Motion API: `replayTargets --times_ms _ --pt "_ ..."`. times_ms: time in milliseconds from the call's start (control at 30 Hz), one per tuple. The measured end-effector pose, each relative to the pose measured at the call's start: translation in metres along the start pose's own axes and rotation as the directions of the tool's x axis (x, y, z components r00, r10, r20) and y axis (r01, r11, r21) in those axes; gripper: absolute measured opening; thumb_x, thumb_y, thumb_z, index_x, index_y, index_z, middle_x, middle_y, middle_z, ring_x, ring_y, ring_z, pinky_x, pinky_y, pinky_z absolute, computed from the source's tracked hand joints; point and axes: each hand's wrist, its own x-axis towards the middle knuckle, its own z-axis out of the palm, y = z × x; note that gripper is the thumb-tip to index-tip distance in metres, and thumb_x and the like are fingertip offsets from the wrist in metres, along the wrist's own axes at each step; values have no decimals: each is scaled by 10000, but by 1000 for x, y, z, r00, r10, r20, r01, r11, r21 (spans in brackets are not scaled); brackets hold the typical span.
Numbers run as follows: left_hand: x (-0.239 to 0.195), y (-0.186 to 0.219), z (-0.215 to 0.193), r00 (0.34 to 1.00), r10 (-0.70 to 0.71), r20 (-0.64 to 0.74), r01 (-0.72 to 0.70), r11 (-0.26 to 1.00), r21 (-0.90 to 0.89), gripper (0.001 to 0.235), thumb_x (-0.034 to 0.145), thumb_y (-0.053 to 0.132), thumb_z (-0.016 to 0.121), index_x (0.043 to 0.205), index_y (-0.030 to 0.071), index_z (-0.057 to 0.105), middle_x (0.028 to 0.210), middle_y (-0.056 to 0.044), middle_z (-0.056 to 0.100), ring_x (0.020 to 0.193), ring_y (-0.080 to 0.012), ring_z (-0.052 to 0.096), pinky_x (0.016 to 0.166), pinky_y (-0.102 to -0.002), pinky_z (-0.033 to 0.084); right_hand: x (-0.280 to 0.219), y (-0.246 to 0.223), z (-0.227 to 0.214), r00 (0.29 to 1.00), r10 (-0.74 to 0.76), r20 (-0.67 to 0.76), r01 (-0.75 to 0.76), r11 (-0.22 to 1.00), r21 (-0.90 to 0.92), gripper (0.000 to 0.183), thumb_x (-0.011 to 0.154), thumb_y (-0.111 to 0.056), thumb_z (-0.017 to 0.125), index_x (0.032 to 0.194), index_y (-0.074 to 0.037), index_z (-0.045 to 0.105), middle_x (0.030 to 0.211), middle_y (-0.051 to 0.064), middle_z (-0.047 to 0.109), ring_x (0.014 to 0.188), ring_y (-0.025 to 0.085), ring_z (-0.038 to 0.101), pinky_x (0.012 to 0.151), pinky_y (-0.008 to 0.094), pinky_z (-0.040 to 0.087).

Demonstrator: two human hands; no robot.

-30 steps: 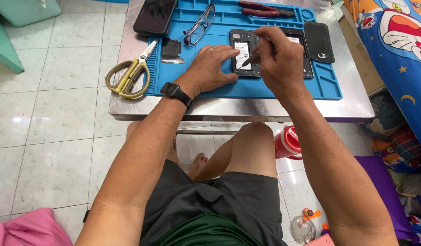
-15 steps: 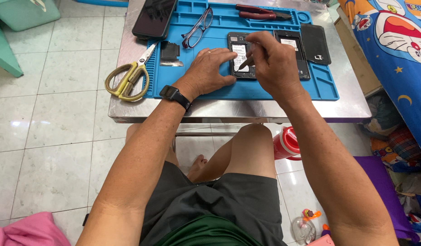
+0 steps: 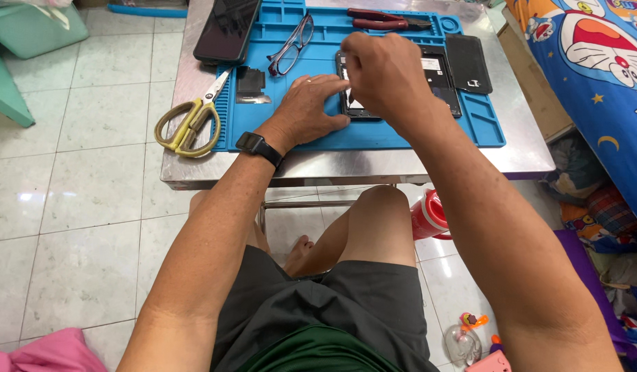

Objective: The person uses a metal prying tool to carefully pry open the back cover of a disassembled smartphone. They work around the edges of the device to release the clips holding the cover in place.

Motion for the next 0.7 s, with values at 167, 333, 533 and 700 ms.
replayTargets --times_ms 167,333,533,700 --pt "0 -23 15 997 62 -42 -62 998 11 533 866 292 789 1367 173 653 1289 -50 690 1242 -328 606 1087 -578 335 15 1 -1 981 114 159 -127 989 71 318 942 -84 584 1152 -86 823 826 204 785 720 494 705 545 587 501" --pt "3 -29 19 998 -61 7 61 996 -71 587 897 398 809 1419 174 661 1454 -110 670 1466 -290 539 1282 -554 268 10 12 8 956 203 212 -243 952 185 148 980 -141 642 1093 -136 739 657 116 705 647 429 738 547 497 560" --pt "6 -17 7 998 32 -60 -36 998 -59 549 791 328 861 1250 58 729 1273 -192 747 1310 -394 644 1164 -557 440 2 -1 26 980 -14 198 39 991 -127 525 885 -126 607 1392 -173 480 689 74 738 656 309 763 621 465 606" --pt "7 -14 6 999 -41 0 41 998 -39 509 761 397 839 1203 161 747 1248 -95 767 1290 -316 666 1139 -533 465 3 -15 21 942 262 209 -302 934 190 436 944 -181 549 1378 -205 575 756 210 729 737 513 714 702 659 571"
